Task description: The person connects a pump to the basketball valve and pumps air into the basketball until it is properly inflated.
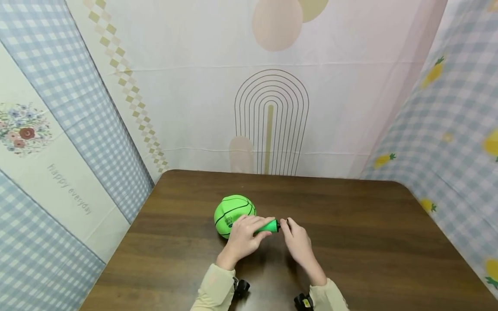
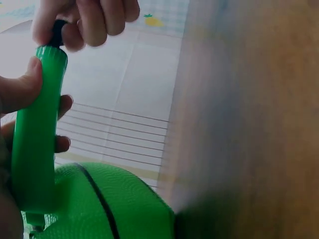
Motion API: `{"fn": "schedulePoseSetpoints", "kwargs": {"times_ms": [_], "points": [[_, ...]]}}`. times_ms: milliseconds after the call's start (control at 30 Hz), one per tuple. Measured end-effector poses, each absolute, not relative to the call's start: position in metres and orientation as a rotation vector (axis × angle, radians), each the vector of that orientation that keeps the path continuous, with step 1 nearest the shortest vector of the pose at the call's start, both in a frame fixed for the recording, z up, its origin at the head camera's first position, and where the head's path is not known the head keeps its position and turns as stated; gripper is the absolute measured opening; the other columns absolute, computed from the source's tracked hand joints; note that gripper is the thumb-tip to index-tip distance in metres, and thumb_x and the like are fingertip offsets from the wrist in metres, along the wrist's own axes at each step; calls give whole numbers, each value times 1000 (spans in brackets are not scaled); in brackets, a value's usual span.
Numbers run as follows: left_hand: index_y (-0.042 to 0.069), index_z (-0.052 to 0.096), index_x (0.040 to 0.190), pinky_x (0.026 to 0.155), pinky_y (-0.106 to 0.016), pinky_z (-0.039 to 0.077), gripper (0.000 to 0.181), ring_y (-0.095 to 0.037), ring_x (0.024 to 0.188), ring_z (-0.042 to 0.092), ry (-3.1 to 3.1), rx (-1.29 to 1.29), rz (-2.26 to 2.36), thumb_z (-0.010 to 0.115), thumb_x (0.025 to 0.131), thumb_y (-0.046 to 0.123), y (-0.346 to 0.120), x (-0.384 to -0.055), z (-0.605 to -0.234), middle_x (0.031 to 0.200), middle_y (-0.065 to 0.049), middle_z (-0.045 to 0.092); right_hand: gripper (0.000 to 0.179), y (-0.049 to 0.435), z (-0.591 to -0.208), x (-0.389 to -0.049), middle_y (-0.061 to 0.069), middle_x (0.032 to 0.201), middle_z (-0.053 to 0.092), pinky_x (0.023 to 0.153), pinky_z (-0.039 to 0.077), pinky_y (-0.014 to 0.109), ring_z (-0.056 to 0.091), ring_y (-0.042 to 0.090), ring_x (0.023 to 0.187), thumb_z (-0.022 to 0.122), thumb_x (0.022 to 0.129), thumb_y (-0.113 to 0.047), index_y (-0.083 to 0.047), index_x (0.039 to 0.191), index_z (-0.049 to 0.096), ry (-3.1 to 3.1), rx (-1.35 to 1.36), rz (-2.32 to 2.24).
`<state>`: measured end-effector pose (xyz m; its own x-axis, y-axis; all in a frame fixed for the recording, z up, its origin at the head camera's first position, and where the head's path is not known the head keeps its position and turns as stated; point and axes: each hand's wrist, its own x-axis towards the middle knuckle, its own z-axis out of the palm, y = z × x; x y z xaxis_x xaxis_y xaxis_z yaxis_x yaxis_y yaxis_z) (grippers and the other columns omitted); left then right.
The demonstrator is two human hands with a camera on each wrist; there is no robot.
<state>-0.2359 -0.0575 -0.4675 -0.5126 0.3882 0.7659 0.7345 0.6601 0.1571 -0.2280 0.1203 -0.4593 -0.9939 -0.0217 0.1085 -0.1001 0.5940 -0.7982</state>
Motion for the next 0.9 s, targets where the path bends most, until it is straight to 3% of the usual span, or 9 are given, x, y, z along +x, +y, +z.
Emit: {"fn": "schedulePoseSetpoints", "kwargs": {"times_ms": [200,300,400,467,567,900], "points": [[18,70,118,74,-26,46,45,-9,87,68,-2122,-887,-626,81,75,24,-61,-239,-465,99,5,75,41,136,-445,-232,1,59,35,51,28,27,34,14,51,42,103,-37,-9,73,44,-2767,119,1253],[18,70,118,76,-27,47,45,-9,87,68,-2143,-866,-631,81,75,22,-65,-240,-464,100,5,75,42,150,-443,-236,12,66,52,59,42,36,53,26,63,42,102,-36,-1,85,58,-2706,20,1241],[20,71,118,77,-28,47,44,-9,86,68,-2166,-839,-645,81,75,22,-69,-240,-464,100,6,75,43,166,-443,-238,18,73,58,63,43,41,56,32,71,42,101,-34,2,86,60,-2636,-99,1226],[20,71,118,78,-29,47,44,-9,85,68,-2172,-840,-642,81,75,21,-70,-240,-464,100,6,75,42,174,-443,-240,14,69,59,60,42,39,56,29,67,43,101,-34,-1,80,60,-2604,-145,1226],[19,71,118,77,-29,47,43,-9,85,67,-2174,-852,-638,80,76,21,-71,-240,-464,100,6,75,43,181,-444,-243,4,59,47,53,31,32,42,19,56,44,100,-34,-7,67,46,-2611,-143,1243],[20,72,116,79,-30,47,39,-9,86,68,-2164,-819,-627,79,77,23,-67,-241,-467,97,6,75,39,171,-450,-244,-4,55,43,55,34,28,40,13,52,41,102,-29,-5,71,47,-2586,-104,1403]]}}
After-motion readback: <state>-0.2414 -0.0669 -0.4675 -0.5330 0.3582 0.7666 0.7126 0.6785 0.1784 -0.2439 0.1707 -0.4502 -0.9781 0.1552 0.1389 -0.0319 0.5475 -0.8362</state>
